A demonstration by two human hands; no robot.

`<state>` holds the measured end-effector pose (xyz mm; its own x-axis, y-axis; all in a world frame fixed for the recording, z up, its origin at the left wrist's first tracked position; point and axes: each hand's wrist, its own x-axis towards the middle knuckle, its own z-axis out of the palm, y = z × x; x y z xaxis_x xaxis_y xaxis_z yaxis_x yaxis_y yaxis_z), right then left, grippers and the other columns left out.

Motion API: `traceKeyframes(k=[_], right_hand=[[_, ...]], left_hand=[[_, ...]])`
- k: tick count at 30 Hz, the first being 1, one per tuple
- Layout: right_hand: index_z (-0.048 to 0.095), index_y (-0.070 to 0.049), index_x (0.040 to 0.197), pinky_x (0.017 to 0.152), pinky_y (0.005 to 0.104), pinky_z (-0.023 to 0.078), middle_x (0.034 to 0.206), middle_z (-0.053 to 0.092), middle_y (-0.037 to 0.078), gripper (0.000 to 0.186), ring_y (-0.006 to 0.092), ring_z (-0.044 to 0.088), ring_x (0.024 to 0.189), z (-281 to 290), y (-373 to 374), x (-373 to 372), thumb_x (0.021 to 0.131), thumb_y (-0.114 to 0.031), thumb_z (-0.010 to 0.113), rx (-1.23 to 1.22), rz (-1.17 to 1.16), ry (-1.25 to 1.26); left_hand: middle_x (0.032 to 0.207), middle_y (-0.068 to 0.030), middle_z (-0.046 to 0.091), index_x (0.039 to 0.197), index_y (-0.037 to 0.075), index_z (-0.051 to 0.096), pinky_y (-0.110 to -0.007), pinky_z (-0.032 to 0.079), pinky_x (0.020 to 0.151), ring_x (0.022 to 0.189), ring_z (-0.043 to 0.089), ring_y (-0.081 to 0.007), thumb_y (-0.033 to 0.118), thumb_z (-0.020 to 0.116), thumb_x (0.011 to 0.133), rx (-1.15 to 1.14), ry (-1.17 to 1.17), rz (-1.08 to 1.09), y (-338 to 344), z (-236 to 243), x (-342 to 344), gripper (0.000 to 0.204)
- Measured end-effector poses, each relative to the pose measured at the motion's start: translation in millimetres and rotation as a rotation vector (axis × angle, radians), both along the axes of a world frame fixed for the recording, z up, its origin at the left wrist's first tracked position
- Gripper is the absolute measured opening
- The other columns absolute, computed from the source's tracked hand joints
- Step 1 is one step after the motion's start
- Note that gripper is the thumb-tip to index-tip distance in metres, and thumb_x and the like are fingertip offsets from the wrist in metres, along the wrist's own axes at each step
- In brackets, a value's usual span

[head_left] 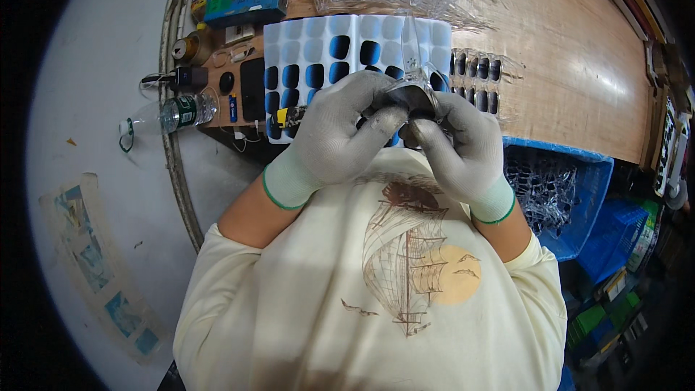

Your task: The person places small black cylindrical objects into a white foam tray, then wraps the tray in bubble wrap and places it into a blue bin. The person repeats this process with additional objects and trays.

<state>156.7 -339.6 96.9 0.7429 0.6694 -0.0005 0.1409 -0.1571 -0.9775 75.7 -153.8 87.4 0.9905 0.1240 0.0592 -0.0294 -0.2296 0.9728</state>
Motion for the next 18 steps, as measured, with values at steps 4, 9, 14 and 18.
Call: traceKeyframes(k=[4, 9, 14, 18], right_hand=[[0.067, -0.002, 0.106, 0.057, 0.0329, 0.051, 0.070, 0.065, 0.015, 0.018, 0.0252, 0.067, 0.059, 6, 3, -4, 0.091, -0.011, 0.066, -0.121, -0.005, -0.089], [0.067, -0.004, 0.102, 0.055, 0.0372, 0.051, 0.069, 0.064, 0.015, 0.014, 0.0319, 0.066, 0.059, 6, -2, -5, 0.090, -0.011, 0.066, -0.138, -0.027, -0.192], [0.066, -0.002, 0.103, 0.060, 0.0401, 0.053, 0.075, 0.067, 0.018, 0.016, 0.0357, 0.068, 0.066, -18, -11, 5, 0.090, -0.011, 0.064, -0.165, -0.100, -0.158], [0.066, 0.000, 0.106, 0.065, 0.0474, 0.054, 0.083, 0.069, 0.024, 0.021, 0.0439, 0.067, 0.075, -91, -64, 82, 0.093, -0.014, 0.057, -0.487, -0.544, -0.289]], left_hand=[[0.083, -0.0096, 0.067, 0.103, -0.001, 0.068, -0.031, 0.050, 0.067, 0.074, 0.063, -0.0152, 0.020, 0.066, 0.093, 0.222, 0.044, -0.008, 4, 8, -1, 0.023], [0.079, -0.0113, 0.066, 0.101, 0.000, 0.068, -0.032, 0.049, 0.064, 0.069, 0.063, -0.0184, 0.022, 0.068, 0.091, 0.270, -0.028, 0.013, -3, 11, 3, 0.024], [0.083, -0.0122, 0.067, 0.101, 0.000, 0.068, -0.031, 0.050, 0.069, 0.074, 0.064, -0.0183, 0.019, 0.068, 0.090, 0.179, 0.071, -0.089, 2, -11, 14, 0.022], [0.103, -0.0139, 0.070, 0.115, 0.000, 0.065, -0.034, 0.054, 0.082, 0.089, 0.068, -0.0206, 0.030, 0.070, 0.091, 0.150, 0.254, 0.158, 36, -49, 25, 0.039]])
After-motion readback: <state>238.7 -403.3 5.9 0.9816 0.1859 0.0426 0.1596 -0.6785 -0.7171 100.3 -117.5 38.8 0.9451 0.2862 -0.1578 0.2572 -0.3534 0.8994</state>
